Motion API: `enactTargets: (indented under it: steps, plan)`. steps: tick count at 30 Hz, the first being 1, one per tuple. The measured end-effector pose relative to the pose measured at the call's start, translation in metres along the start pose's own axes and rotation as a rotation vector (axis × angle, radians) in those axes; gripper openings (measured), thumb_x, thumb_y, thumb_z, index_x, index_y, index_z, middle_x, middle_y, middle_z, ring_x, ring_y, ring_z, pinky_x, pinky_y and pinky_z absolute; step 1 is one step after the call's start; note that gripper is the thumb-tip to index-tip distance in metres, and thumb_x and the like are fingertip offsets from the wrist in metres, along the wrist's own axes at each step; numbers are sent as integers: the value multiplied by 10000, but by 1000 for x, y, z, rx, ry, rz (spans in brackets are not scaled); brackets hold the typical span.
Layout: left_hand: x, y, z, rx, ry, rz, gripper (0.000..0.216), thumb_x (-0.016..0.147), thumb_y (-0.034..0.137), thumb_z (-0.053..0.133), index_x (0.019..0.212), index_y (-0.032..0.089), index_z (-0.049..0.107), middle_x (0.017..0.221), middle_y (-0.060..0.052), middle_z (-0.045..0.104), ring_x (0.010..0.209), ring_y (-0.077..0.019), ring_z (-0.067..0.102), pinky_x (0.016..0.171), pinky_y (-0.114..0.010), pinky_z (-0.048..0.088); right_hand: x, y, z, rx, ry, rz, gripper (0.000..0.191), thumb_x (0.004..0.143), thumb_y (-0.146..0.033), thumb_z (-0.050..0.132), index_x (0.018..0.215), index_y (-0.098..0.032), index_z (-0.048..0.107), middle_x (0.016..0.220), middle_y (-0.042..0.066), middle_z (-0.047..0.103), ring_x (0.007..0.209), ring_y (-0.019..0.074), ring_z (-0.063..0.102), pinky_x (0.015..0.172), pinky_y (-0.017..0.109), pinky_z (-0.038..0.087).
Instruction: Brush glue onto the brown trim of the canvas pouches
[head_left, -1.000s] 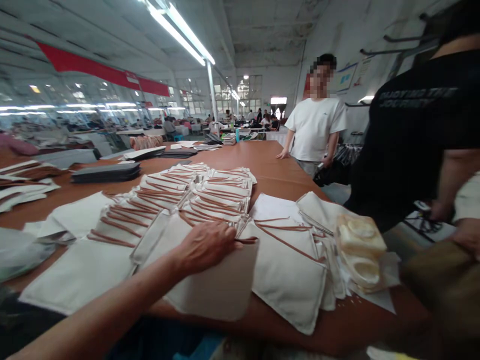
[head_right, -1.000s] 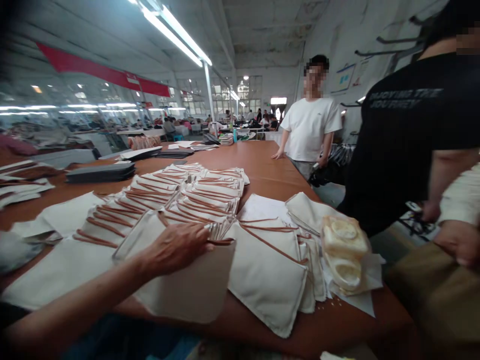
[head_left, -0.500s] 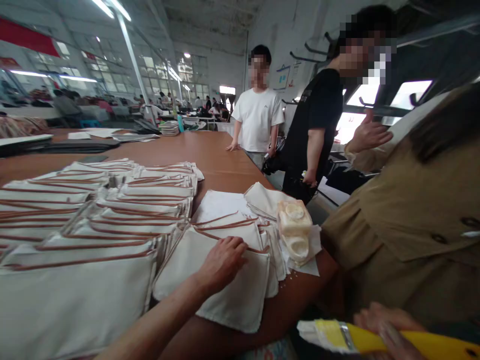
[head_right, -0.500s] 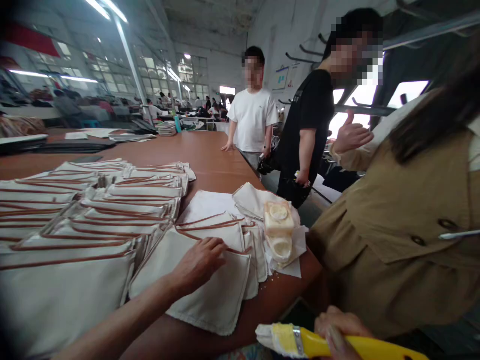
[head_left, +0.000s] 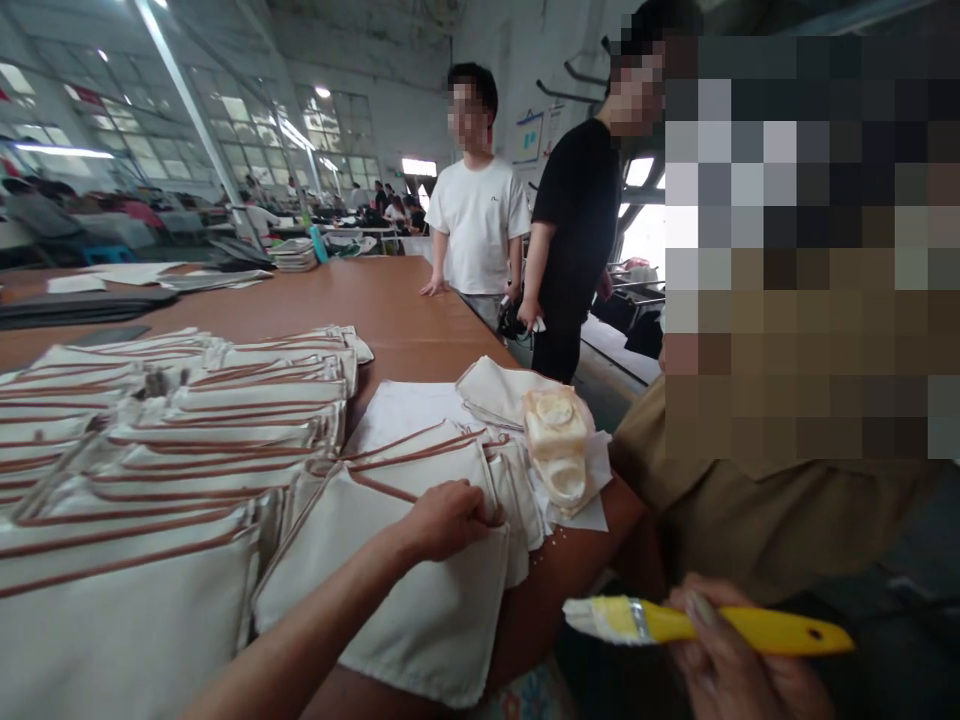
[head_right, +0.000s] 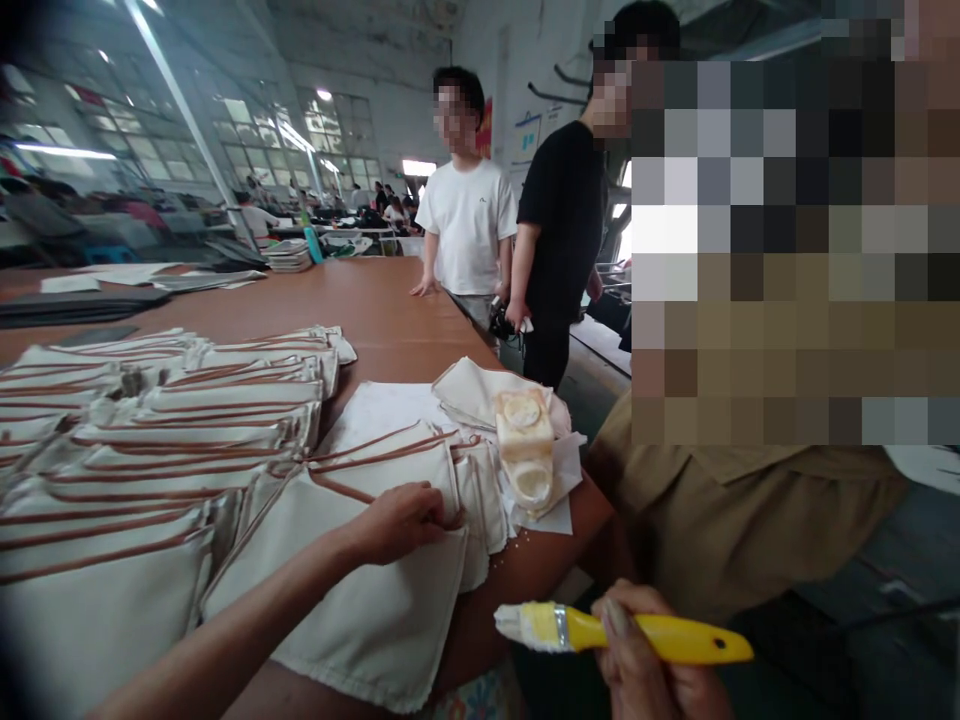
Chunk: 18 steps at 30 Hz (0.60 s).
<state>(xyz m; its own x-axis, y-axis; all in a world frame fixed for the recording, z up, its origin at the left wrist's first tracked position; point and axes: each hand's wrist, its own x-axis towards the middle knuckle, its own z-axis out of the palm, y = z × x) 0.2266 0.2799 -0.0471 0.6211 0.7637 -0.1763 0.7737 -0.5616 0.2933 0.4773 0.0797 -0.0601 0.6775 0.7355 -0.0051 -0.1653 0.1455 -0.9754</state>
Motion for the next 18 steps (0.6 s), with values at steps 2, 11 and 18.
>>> enactTargets:
  steps: [2,11,18]
  plan:
    - [-7,4,-4,-34,-21,12,65,832,300,694,878,256,706,872,-9,680,827,-216,648,654,-260,396,5,2,4,66,-59,38,392,738,-473,860,886,-157,683,646,-7,539,520,104,457,463,201,437]
    - [-62,7,-4,-68,190,149,78,913,226,683,891,211,610,957,-7,638,908,-184,590,754,-259,434,-1,-10,25,151,-102,115,407,751,-509,833,773,-173,605,592,-38,419,527,91,382,449,172,363]
    - [-87,3,8,126,797,300,163,993,163,569,832,183,553,880,-31,625,781,-167,539,727,-311,433,8,-5,-1,115,-177,99,374,781,-512,795,746,-199,595,527,-37,406,431,109,401,400,227,388]
